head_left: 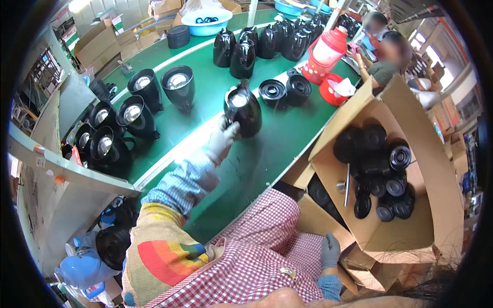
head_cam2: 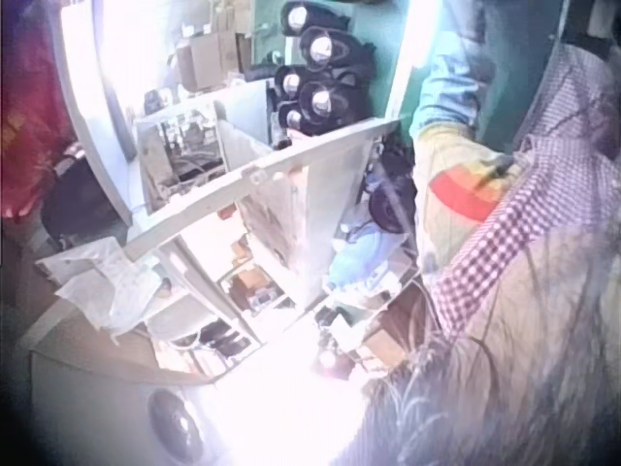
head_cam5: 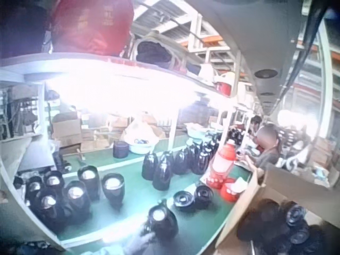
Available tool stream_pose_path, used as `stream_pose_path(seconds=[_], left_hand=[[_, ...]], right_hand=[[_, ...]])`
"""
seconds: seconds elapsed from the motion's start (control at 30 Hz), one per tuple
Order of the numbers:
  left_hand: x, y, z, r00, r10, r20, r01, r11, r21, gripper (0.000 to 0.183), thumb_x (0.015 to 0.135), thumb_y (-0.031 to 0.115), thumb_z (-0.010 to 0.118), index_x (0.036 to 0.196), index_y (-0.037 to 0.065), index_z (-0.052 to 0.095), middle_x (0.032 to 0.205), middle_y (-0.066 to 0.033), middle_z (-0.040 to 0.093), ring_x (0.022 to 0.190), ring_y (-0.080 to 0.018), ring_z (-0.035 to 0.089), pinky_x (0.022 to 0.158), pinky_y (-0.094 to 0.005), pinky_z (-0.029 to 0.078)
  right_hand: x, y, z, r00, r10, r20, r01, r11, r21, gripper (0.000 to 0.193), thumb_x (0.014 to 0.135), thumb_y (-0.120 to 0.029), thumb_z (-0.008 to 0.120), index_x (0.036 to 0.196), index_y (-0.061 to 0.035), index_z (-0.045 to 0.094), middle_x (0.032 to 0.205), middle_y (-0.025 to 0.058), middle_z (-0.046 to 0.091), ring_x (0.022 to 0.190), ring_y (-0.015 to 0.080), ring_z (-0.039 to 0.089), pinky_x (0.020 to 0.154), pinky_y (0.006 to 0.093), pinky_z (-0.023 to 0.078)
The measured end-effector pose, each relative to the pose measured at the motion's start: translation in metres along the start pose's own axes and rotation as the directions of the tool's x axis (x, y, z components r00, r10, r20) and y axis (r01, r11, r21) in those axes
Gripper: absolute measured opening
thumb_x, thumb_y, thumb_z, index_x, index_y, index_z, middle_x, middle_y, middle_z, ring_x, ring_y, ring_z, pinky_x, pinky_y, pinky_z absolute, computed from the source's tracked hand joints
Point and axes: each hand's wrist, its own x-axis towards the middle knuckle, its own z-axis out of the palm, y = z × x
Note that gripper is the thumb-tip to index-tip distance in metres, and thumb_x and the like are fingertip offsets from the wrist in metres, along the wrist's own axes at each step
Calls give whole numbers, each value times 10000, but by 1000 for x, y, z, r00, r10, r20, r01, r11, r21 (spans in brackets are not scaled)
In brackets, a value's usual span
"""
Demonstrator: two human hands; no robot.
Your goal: The person sits on the floor and repeatedly picks up black circular parts, inserts a small metal piece into each, and places the assembled units on a green table. The process is repeated for multiple parts throughout the clip.
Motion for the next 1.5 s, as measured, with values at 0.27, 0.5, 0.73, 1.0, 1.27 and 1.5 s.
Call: stream_pose_path(seconds=[0.27, 0.5, 0.73, 1.0, 1.27, 1.5], left_hand=[[255, -11, -40, 839, 278, -467, 101, 764, 637, 460, 941, 287, 628, 1278, -4, 512, 1400, -281, 410, 1165, -433, 540, 1009, -491, 445], [351, -4, -73, 723, 306, -620, 102, 840, 533, 439, 890, 352, 710, 1159, 8, 666, 1256, -206, 533, 1146, -393, 557, 1031, -479, 445], [226, 17, -53, 765, 643, -25, -322, 416, 851, 586, 820, 251, 774, 1320, 58, 537, 1360, -222, 530, 1300, -411, 494, 1100, -442, 401], [107, 95, -153, 868, 492, -61, 240, -309, 920, 573, 761, 330, 816, 1266, 141, 625, 1522, -153, 421, 1428, -383, 345, 1122, -545, 310], [65, 111, -104, 815, 463, 347, -357, -69, 932, 363, 716, 107, 786, 1053, 56, 660, 1410, -119, 549, 1353, -396, 457, 1094, -471, 416], [-100, 146, 55, 428, 211, 879, -882, 308, 356, 363, 643, 44, 848, 899, 29, 590, 1332, -195, 592, 1278, -435, 532, 1035, -490, 463]], right_hand=[[5, -25, -6, 995, 20, 100, 13, 949, -315, 366, 859, -206, 688, 1158, 4, 683, 873, 160, 652, 871, 344, 613, 814, 459, 489], [0, 8, -6, 996, -79, 32, 86, 917, -390, 387, 840, -233, 720, 1151, -3, 708, 819, 155, 656, 794, 343, 616, 756, 477, 495], [8, -37, 0, 997, -27, 68, 53, 904, -424, 440, 825, -251, 731, 1179, 9, 689, 949, 205, 693, 920, 369, 637, 843, 490, 505], [17, 1, -1, 985, -115, 131, 155, 923, -352, 391, 840, -231, 709, 1154, 1, 680, 979, 205, 684, 954, 379, 623, 870, 489, 489], [-7, 7, -24, 991, 98, 89, -97, 995, -13, 409, 881, -213, 683, 1228, 3, 667, 1039, 207, 680, 944, 352, 631, 866, 432, 514], [16, -142, -86, 892, -444, -81, 448, 894, 35, 424, 884, -145, 696, 1284, -12, 647, 1287, 199, 657, 1192, 362, 613, 1049, 413, 467]])
